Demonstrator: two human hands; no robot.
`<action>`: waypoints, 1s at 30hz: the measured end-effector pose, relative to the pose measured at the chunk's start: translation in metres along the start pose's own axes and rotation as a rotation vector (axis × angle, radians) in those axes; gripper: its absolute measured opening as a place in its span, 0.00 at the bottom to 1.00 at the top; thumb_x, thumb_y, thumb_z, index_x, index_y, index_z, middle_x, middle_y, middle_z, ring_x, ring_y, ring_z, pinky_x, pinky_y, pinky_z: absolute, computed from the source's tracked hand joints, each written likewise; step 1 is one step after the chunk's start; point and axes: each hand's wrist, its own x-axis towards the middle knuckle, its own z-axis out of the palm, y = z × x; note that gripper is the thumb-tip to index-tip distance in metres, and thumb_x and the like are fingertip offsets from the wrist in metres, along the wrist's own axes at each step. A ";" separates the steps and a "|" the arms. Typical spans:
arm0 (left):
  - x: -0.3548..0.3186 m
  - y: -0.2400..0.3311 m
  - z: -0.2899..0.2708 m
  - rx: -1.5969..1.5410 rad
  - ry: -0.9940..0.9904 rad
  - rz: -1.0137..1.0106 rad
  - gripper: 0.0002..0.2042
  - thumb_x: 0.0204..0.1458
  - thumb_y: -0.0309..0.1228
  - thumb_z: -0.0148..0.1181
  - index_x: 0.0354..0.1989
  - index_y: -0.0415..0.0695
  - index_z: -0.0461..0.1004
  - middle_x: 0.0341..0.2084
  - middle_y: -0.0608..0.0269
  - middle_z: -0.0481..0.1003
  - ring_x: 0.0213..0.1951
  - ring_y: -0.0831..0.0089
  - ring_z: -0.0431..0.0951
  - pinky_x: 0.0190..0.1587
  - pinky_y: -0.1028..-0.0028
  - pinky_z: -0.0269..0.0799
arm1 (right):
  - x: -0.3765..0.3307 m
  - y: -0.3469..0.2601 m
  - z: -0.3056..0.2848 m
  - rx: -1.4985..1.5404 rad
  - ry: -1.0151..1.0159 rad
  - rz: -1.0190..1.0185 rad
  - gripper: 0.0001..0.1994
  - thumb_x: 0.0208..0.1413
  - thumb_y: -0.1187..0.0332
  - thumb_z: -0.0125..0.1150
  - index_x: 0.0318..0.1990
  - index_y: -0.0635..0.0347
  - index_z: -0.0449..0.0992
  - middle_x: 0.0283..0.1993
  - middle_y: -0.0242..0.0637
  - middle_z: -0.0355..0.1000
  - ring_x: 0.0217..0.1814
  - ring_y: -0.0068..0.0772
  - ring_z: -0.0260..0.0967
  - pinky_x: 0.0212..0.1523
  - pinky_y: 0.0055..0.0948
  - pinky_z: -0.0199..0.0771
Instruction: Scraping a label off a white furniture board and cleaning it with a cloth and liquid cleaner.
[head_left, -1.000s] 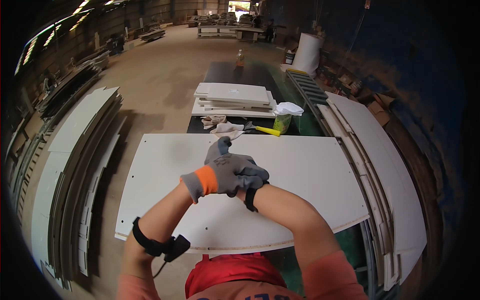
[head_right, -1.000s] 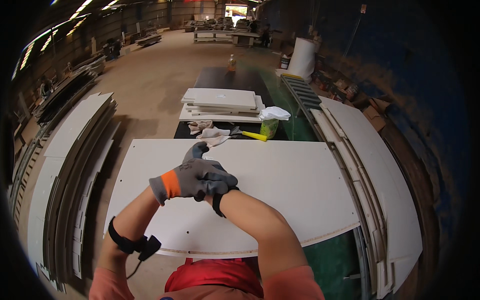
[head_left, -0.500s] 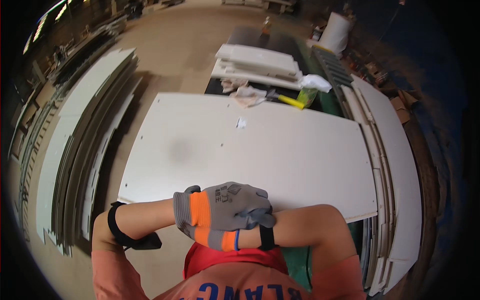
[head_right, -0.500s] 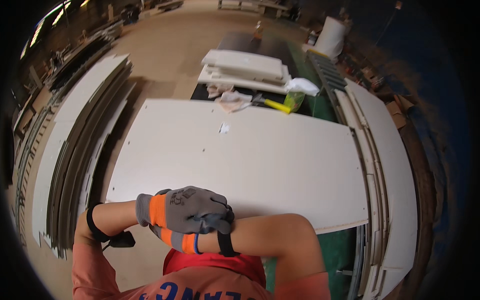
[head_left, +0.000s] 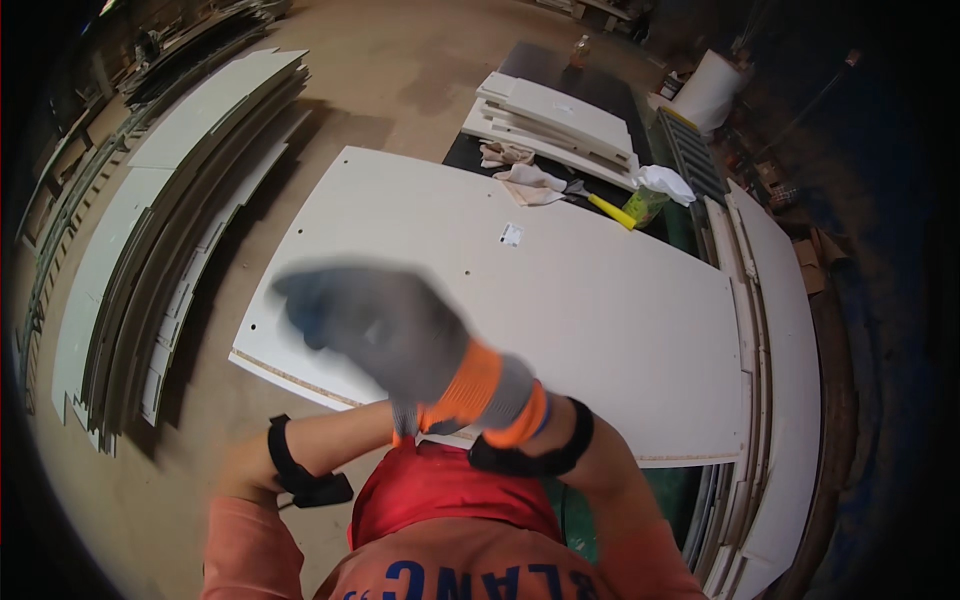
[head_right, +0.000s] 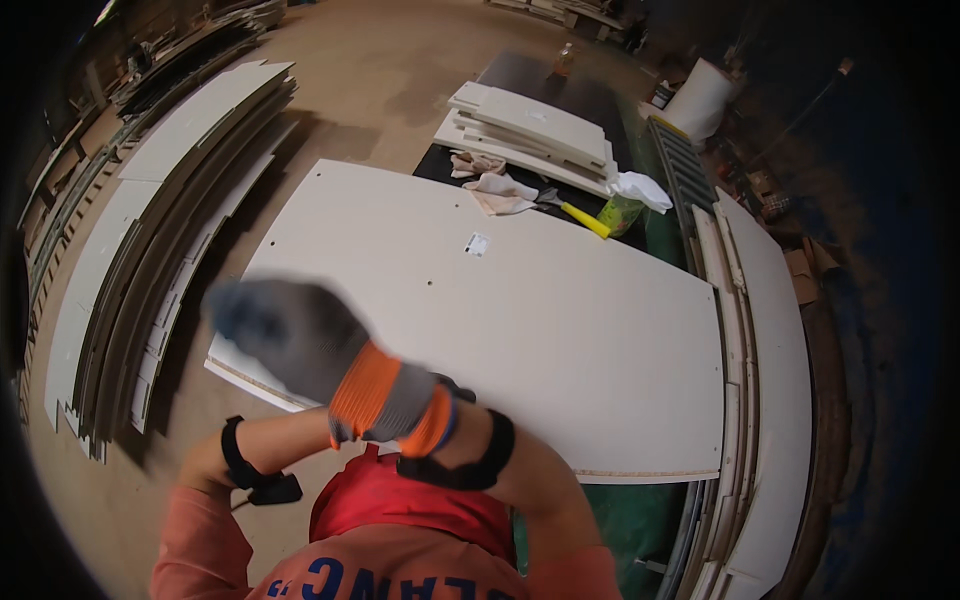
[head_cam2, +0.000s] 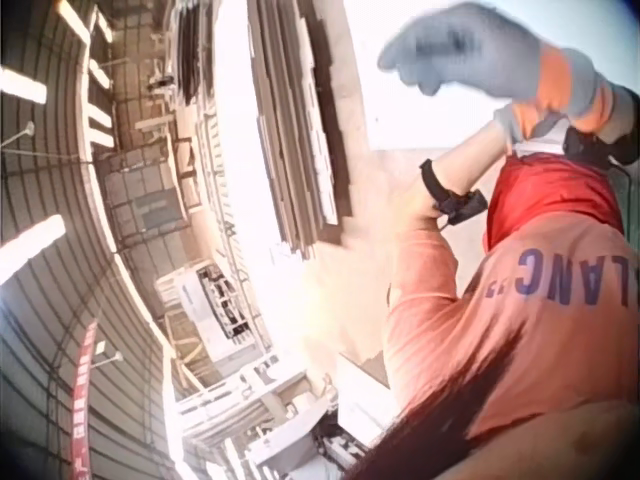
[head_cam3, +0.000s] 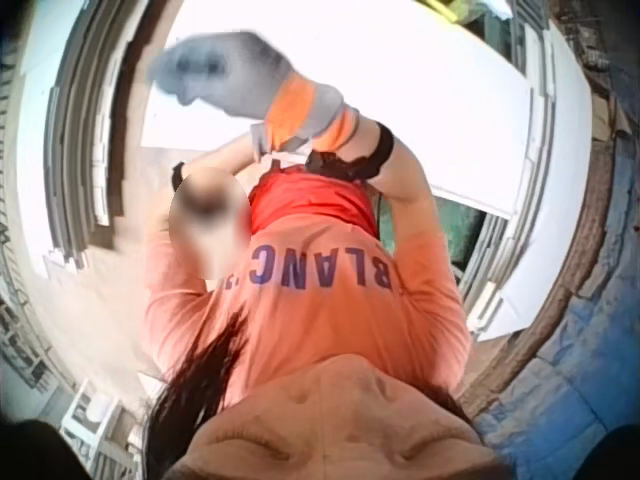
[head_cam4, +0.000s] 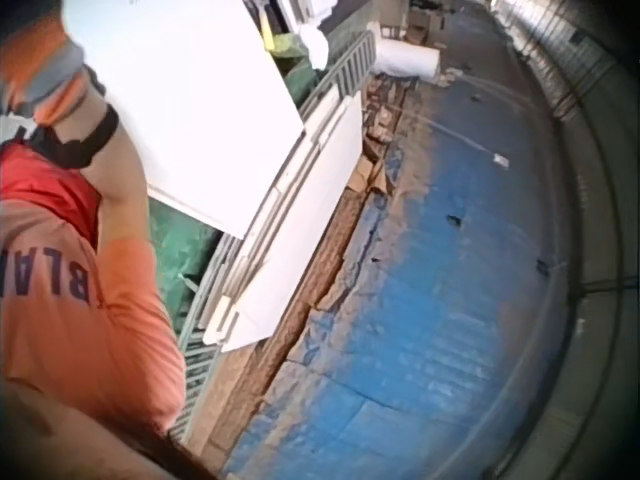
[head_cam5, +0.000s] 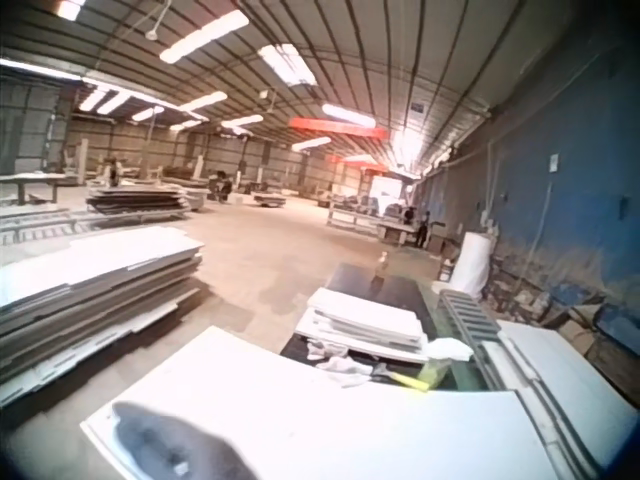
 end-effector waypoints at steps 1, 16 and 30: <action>0.000 -0.009 0.009 0.095 0.130 0.145 0.19 0.53 0.35 0.56 0.51 0.39 0.70 0.40 0.54 0.76 0.42 0.62 0.76 0.51 0.68 0.70 | 0.007 0.005 -0.022 0.326 0.119 0.003 0.15 0.57 0.65 0.58 0.47 0.65 0.73 0.39 0.40 0.76 0.32 0.33 0.76 0.34 0.29 0.77; 0.073 0.073 0.028 0.051 0.475 -0.088 0.16 0.44 0.31 0.66 0.41 0.40 0.72 0.26 0.58 0.72 0.27 0.64 0.74 0.29 0.70 0.70 | -0.009 0.100 -0.191 -1.449 0.384 1.005 0.12 0.56 0.62 0.55 0.43 0.51 0.79 0.44 0.32 0.78 0.45 0.37 0.78 0.33 0.43 0.76; 0.074 0.103 0.004 -0.966 0.189 -0.587 0.12 0.54 0.32 0.54 0.38 0.34 0.73 0.15 0.69 0.67 0.16 0.84 0.63 0.21 0.80 0.58 | -0.046 0.105 -0.182 -1.886 -0.326 1.059 0.16 0.51 0.65 0.62 0.49 0.49 0.79 0.50 0.36 0.75 0.51 0.44 0.73 0.45 0.57 0.69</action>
